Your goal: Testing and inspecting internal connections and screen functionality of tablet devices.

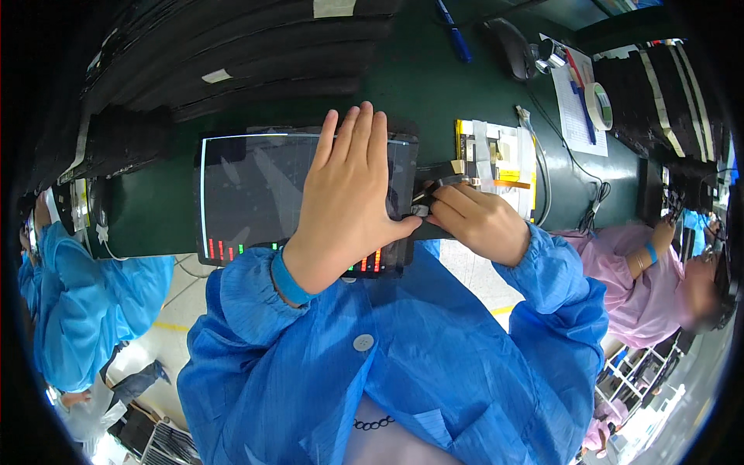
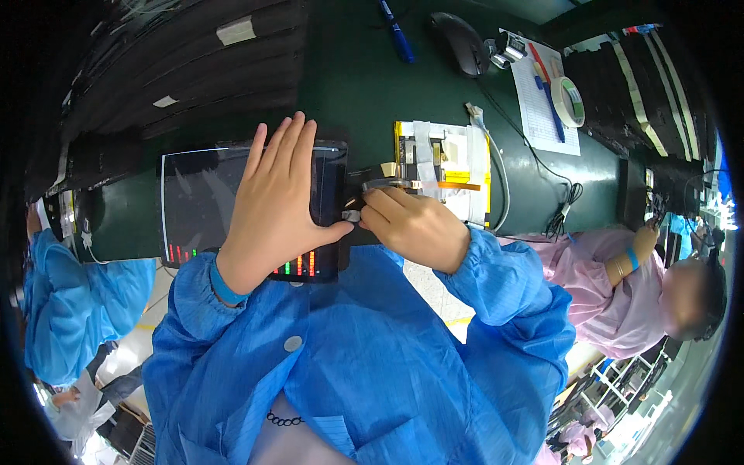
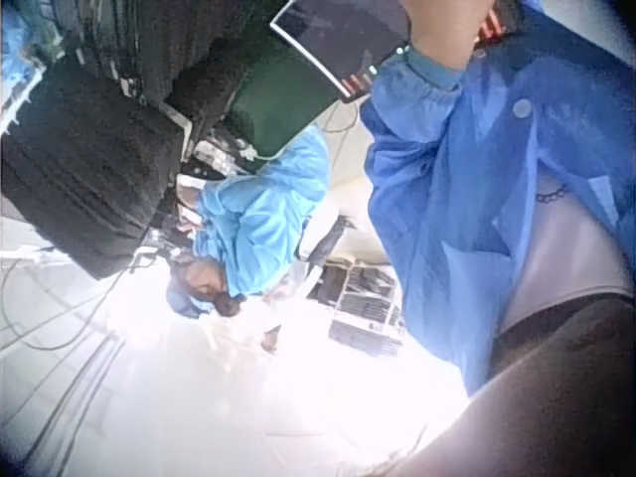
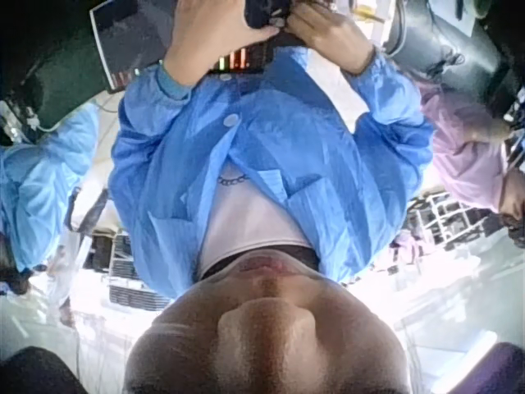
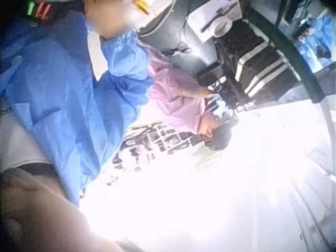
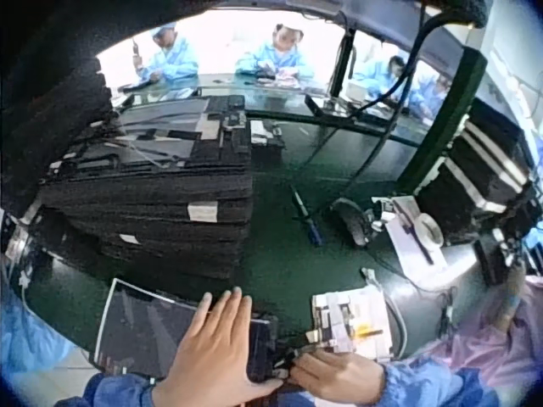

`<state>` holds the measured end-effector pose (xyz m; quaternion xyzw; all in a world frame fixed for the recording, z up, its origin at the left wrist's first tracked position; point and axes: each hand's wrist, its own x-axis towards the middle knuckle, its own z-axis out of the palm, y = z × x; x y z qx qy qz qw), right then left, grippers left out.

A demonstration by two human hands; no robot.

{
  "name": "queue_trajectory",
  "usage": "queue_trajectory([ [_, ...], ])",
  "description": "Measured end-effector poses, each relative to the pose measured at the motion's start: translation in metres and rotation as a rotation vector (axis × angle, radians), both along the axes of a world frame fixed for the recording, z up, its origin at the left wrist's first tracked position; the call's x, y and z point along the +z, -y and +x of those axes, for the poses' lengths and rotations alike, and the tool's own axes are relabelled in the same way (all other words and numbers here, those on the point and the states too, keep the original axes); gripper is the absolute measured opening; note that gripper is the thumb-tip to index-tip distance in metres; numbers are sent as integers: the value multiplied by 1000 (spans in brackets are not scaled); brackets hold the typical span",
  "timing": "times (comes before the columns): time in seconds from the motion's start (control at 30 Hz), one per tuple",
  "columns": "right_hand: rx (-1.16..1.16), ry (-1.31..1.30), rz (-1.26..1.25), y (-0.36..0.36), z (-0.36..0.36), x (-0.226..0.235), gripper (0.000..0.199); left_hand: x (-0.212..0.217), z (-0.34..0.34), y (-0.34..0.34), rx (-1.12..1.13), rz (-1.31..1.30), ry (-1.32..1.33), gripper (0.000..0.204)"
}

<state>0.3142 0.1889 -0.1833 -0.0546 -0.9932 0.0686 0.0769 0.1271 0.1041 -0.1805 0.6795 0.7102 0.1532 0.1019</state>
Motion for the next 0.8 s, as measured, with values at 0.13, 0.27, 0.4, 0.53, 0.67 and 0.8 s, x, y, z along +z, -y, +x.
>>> queue_trajectory([
  [0.13, 37, -32, -12, -2, 3, -5, 11, 1, 2, -3, 13, -20, 19, 103],
  [0.27, 75, -39, -30, -9, 2, -4, 14, 1, 2, -4, 26, -59, 33, 103],
  [0.4, 124, -60, -25, -10, 0, -4, 15, 6, 0, -3, 37, -78, 63, 104],
  [0.53, 143, -65, -35, -14, 1, -3, 16, 6, 2, -5, 52, -76, 72, 104],
  [0.67, 186, 21, -49, -18, 4, -2, 17, 4, 4, -3, 57, -63, 94, 106],
  [0.8, 204, -30, -36, -21, 4, -2, 15, 0, 5, -1, 58, -49, 92, 107],
])
